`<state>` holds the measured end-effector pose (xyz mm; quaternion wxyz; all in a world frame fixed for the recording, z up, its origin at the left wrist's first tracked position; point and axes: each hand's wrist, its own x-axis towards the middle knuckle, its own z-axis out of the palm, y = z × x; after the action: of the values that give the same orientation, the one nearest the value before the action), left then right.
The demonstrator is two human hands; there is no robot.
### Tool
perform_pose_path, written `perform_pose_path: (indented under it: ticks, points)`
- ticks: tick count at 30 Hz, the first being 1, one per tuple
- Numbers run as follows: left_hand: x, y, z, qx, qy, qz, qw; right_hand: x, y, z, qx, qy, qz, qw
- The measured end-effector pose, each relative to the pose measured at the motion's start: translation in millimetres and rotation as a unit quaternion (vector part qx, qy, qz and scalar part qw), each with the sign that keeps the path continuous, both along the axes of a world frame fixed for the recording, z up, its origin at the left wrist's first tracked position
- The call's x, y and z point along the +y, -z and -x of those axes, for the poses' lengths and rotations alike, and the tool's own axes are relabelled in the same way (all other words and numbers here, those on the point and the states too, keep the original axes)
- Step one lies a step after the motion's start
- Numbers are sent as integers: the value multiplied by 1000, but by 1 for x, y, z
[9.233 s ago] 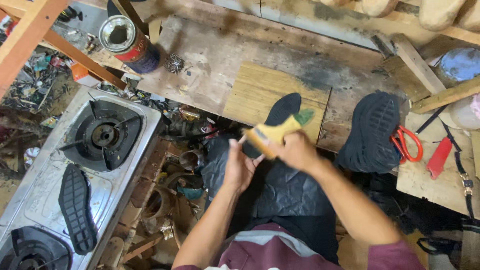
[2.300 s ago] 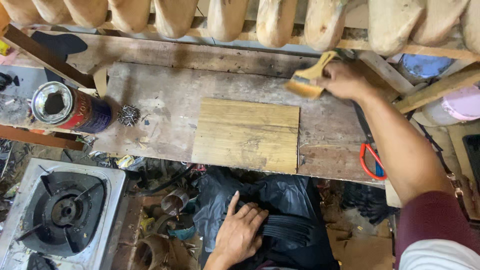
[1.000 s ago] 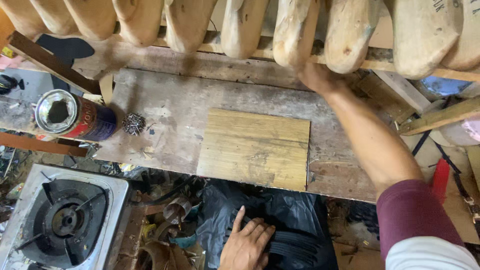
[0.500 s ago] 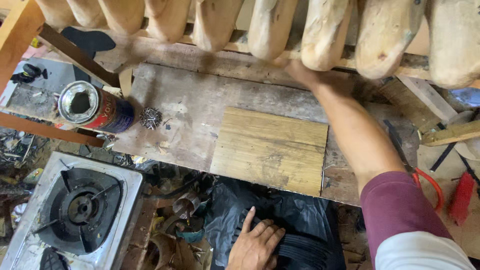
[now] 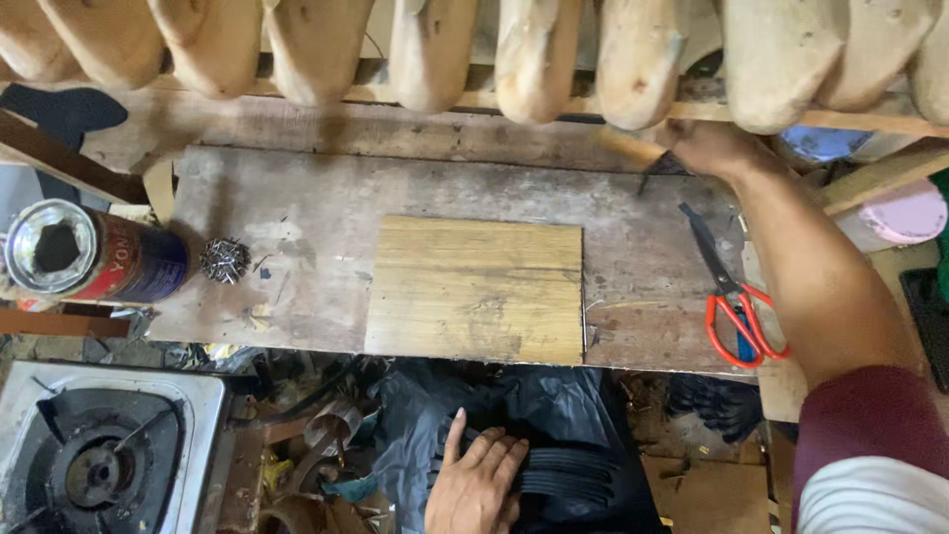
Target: The person uses a brush to clean the surface of black shoe insoles on a wooden workbench. They hold each insole with one hand and brush it with the other, then place the cleaned insole aside and pick up another. The person also brushes the workbench surface and their lap area between insoles.
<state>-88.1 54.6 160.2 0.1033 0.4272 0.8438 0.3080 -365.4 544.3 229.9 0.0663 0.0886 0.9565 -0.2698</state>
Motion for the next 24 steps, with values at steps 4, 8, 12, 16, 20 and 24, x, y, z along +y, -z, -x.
perform_pose_path:
  ticks: [4, 8, 12, 16, 20, 24]
  points:
    - [6, 5, -2, -14, 8, 18, 1000, 31, 11, -4, -83, -59, 11, 995]
    - [13, 12, -5, 40, 0, -3, 999, 57, 33, 0, 55, -18, -133, 989]
    - [16, 19, -5, 47, -2, 7, 999, 68, 56, 18, 84, -19, -95, 992]
    - [19, 25, -7, 61, 0, -2, 998, 67, 67, 33, 197, -59, -39, 978]
    - [20, 30, -6, 48, -13, 20, 999, 54, 62, 39, 198, -24, -13, 980]
    - [21, 33, -3, 67, -10, 3, 998, 37, 46, 36, 171, -19, 4, 985]
